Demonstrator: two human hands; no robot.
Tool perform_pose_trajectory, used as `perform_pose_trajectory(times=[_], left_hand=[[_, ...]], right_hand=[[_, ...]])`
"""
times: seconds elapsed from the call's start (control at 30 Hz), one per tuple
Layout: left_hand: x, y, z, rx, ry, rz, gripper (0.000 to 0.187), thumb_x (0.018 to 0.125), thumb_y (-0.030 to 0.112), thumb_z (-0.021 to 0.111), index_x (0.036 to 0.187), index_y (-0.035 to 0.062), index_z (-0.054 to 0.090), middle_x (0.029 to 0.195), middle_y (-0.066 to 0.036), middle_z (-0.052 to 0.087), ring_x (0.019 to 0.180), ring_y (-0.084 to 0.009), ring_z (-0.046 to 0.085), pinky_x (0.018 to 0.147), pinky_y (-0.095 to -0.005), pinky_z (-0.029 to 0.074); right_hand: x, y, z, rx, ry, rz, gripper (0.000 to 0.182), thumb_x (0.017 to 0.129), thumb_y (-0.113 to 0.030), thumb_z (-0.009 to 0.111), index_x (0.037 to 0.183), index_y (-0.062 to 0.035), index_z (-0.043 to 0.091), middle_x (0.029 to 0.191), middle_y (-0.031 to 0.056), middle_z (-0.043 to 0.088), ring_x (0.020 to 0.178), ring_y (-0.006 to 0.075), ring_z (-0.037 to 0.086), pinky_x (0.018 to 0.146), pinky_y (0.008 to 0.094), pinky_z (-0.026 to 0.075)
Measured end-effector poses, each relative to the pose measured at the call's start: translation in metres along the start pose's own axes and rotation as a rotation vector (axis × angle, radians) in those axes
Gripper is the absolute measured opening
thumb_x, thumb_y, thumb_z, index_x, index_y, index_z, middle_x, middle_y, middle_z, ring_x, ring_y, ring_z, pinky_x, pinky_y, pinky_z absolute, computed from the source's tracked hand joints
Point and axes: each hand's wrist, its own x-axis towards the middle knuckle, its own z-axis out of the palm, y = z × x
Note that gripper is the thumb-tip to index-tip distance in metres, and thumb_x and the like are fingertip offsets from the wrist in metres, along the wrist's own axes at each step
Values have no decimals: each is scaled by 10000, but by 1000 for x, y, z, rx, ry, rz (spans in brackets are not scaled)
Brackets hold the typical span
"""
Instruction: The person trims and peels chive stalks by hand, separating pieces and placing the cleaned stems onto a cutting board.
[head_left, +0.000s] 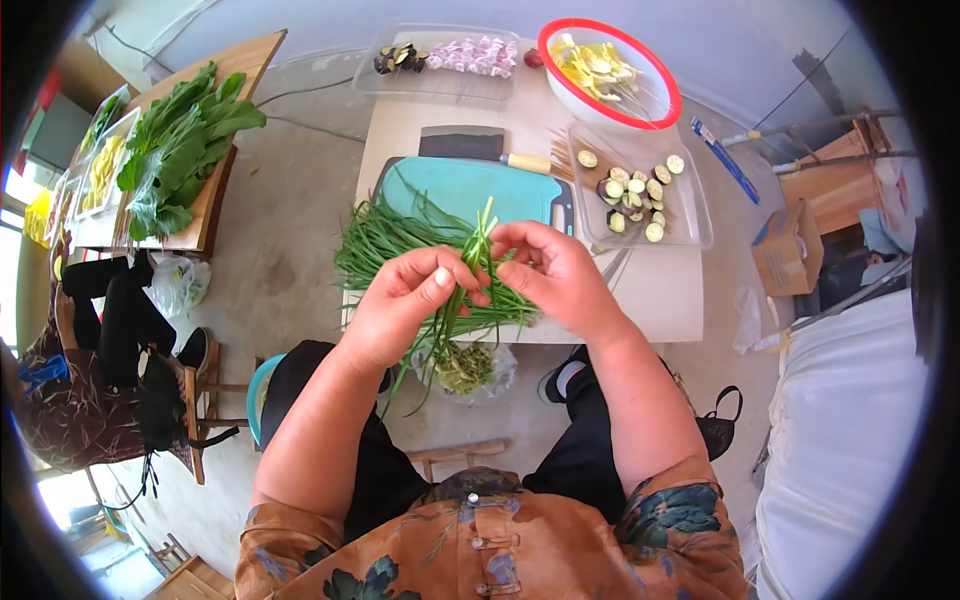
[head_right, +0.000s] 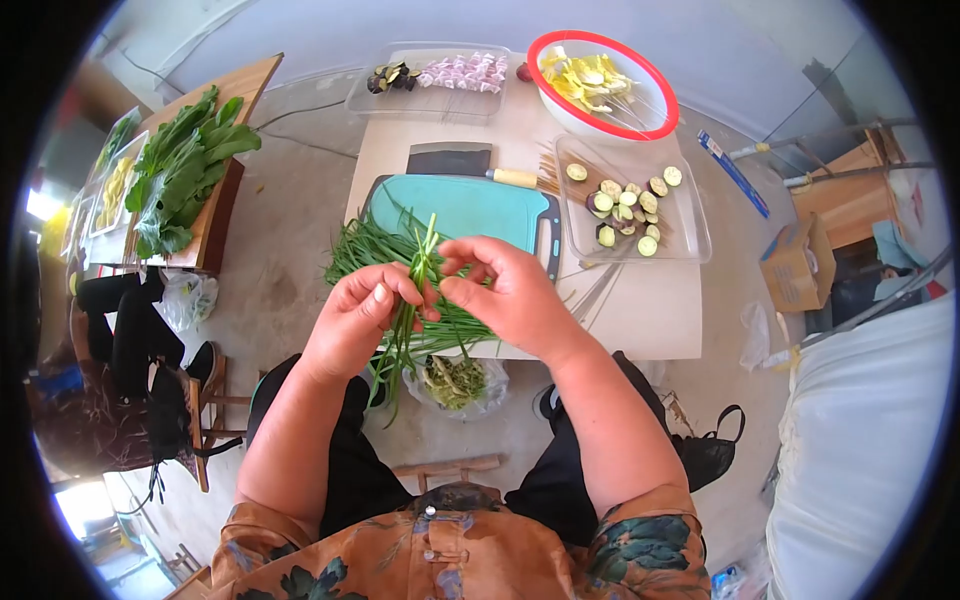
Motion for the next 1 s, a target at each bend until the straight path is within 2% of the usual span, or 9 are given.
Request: perform_pose_trajectory(times=[0.07, 0.23, 0.43, 0.53, 0.63, 0.7, 0.83, 0.93, 1.0], left_hand=[[2, -4, 5, 97, -48, -22, 334, 994, 363, 567, 966, 40, 647, 1005, -82, 643, 935, -190, 642, 793, -320, 492], [4, -14, 11, 20, -35, -36, 244, 1005, 262, 558, 1101, 40, 586, 1005, -78, 636, 930, -182, 628, 793, -323, 496], [13, -12, 26, 21, 193, -130, 259, 993, 85, 543, 1242, 29, 497, 1069, -75, 630, 909, -173, 629, 787, -308, 504], [15, -13, 29, -4, 167, -140, 290, 975, 35, 560, 1252, -22, 496, 1070, -66, 618, 900, -134, 632, 775, -272, 517], [16, -18, 30, -19, 195, -163, 326, 965, 11, 570, 1277, -39, 492, 1069, -63, 620, 878, -132, 638, 777, -265, 524], [17, -22, 30, -27, 197, -144, 335, 956, 0, 581, 1279, -44, 504, 1078, -65, 627, 886, -127, 640, 790, -263, 530], [18, -24, 31, 55, 166, -133, 317, 953, 1, 579, 1267, -20, 533, 1086, -68, 638, 889, -145, 637, 786, -282, 522], [17, -22, 34, 97, 182, -136, 338, 946, 3, 589, 1278, -24, 533, 1077, -65, 639, 886, -137, 630, 788, -279, 518], [17, -17, 38, 84, 228, -172, 365, 935, -3, 598, 1293, -22, 532, 1037, -50, 633, 867, -127, 619, 784, -275, 510]], right_hand=[[1, 2, 7, 210, -4, -90, 340, 912, -214, 721, 1144, 12, 616, 940, 12, 638, 798, 72, 553, 696, 248, 488], [1, -13, 4, 295, -57, 42, 265, 944, -158, 676, 1137, 11, 610, 915, 23, 635, 797, 75, 597, 694, 237, 503], [0, -12, 7, 373, -7, 2, 268, 951, -118, 656, 1166, 26, 586, 916, 29, 625, 809, 79, 617, 700, 245, 520], [0, -11, 11, 375, 147, -113, 311, 939, -109, 670, 1203, 22, 571, 1014, 60, 592, 792, 72, 600, 699, 246, 521], [0, -12, 8, 205, 222, -221, 329, 913, -95, 695, 1207, 3, 585, 1126, 93, 543, 765, 83, 587, 706, 241, 518], [3, -9, 1, -201, 188, -367, 296, 883, -65, 713, 1162, -23, 626, 1190, 110, 515, 723, 98, 575, 698, 244, 512], [1, -12, 5, -270, 244, -329, 230, 858, -29, 718, 1083, -28, 666, 1189, 104, 518, 752, 121, 575, 693, 256, 509], [5, -10, 3, -346, 272, -433, 186, 845, 2, 716, 1026, -29, 682, 1195, 102, 513, 803, 131, 570, 702, 265, 508], [4, -14, 2, -114, 245, -323, 128, 871, -16, 692, 998, -7, 677, 1198, 100, 505, 862, 145, 569, 743, 262, 510]])
